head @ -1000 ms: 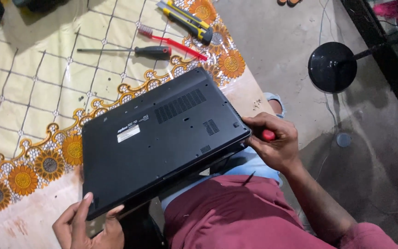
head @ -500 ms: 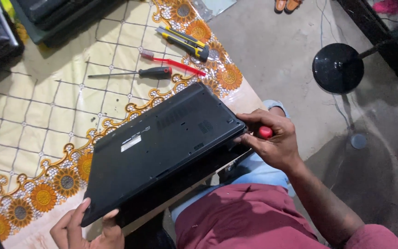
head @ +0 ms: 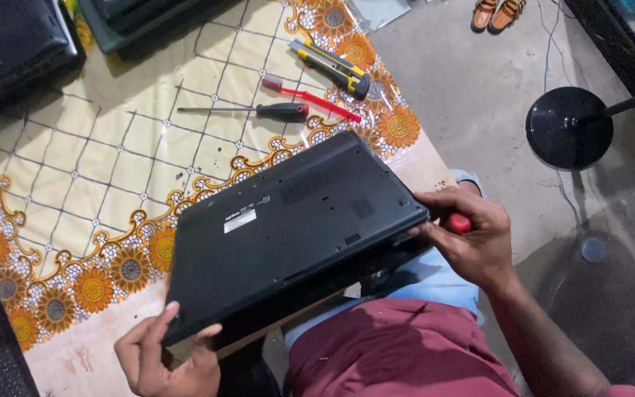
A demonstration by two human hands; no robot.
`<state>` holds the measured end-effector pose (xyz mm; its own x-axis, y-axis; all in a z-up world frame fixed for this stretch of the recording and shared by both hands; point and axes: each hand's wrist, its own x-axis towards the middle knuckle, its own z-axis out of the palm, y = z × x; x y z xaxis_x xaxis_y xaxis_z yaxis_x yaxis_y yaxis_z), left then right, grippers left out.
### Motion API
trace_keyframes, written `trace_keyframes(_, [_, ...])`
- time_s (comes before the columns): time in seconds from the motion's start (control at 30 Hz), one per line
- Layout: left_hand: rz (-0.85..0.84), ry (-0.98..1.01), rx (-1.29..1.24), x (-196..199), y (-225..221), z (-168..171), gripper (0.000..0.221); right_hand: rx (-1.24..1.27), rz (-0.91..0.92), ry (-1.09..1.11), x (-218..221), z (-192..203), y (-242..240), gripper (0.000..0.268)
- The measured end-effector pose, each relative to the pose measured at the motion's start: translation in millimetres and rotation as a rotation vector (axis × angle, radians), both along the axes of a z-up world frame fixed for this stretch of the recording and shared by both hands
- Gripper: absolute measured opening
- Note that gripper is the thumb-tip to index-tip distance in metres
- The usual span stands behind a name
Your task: Using a manual screwdriver to screw or unscrew the back cover of a laptop for repair or maintenance.
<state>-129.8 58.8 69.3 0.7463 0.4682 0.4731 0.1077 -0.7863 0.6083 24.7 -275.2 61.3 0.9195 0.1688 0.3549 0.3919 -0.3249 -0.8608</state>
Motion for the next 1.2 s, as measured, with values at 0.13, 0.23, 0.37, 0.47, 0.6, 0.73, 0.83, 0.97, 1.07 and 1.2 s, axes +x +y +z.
trace_keyframes(0.13, [0.058, 0.13, 0.008, -27, -9, -29, 0.048, 0.083, 0.017, 0.143, -21, -22, -7, 0.037])
trace_keyframes(0.23, [0.057, 0.119, -0.204, -43, -15, -57, 0.051, 0.128, 0.004, 0.248, -38, -47, -10, 0.044])
trace_keyframes(0.37, [0.049, 0.052, -0.196, -45, -26, -76, 0.056, 0.085, -0.015, 0.316, -43, -62, -14, 0.049])
trace_keyframes(0.47, [0.072, 0.05, -0.28, -41, -32, -72, 0.057, 0.009, -0.023, 0.433, -39, -52, -14, 0.054])
trace_keyframes(0.6, [0.114, 0.107, -0.35, -44, -36, -79, 0.063, -0.024, -0.037, 0.651, -30, -39, -10, 0.061])
trace_keyframes(0.73, [0.155, 0.085, -0.346, -42, -40, -83, 0.063, -0.078, -0.087, 0.641, -25, -42, -4, 0.063])
trace_keyframes(0.83, [0.146, 0.091, -0.37, -45, -46, -85, 0.056, -0.174, -0.123, 0.734, -18, -34, 4, 0.055])
trace_keyframes(0.97, [0.2, 0.101, -0.401, -49, -53, -91, 0.055, -0.299, -0.167, 0.865, -8, -29, 6, 0.049])
trace_keyframes(1.07, [0.212, 0.124, -0.434, -49, -56, -84, 0.054, -0.312, -0.165, 0.88, -7, -32, 7, 0.049])
trace_keyframes(1.2, [0.245, 0.193, -0.319, -45, -58, -73, 0.053, -0.447, -0.181, 0.888, -9, -32, 13, 0.061])
